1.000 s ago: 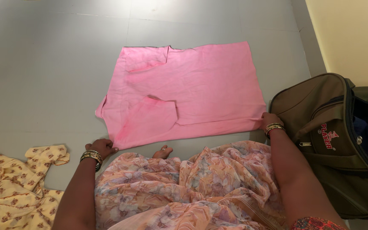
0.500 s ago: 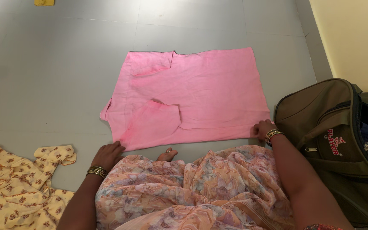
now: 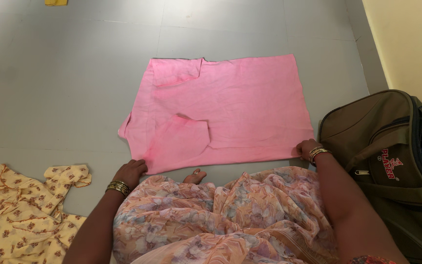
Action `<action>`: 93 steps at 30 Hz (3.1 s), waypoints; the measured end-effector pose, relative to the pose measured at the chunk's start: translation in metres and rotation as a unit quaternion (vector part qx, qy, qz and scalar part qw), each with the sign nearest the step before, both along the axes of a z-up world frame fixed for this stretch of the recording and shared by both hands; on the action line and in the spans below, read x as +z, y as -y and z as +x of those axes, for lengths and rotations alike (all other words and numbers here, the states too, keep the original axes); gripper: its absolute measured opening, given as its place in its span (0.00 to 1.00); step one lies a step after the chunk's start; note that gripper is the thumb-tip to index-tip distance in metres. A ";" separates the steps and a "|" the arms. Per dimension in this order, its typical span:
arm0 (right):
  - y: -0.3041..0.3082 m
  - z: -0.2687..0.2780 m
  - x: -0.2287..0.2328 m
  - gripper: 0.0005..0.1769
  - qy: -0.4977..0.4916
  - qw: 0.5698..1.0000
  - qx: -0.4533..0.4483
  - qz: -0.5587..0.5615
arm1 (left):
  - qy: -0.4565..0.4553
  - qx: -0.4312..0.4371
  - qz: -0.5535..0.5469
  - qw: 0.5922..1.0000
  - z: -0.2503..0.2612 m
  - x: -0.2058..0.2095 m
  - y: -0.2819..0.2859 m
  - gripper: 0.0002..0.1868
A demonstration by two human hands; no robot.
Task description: The person folds a pink shirt on the floor by spreading it out, folding in the sleeves, and then folding the body of the shirt into a rectangular shape.
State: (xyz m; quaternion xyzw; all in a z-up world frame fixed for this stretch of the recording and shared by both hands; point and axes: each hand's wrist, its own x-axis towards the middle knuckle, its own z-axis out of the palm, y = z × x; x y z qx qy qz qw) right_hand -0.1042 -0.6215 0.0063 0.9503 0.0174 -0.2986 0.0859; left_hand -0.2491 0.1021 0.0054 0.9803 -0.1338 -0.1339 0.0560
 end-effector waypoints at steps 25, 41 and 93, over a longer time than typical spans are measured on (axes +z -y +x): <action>-0.009 0.107 -0.001 0.14 0.379 0.861 -0.211 0.266 | -0.005 0.343 -0.029 0.939 0.134 0.048 0.014 0.10; -0.122 0.114 -0.033 0.22 0.534 0.790 -0.039 0.299 | 0.203 0.127 0.064 0.969 0.126 0.004 0.102 0.21; -0.153 0.120 -0.046 0.16 0.251 0.869 0.016 0.426 | 0.139 0.447 -0.102 0.878 0.311 -0.010 0.052 0.21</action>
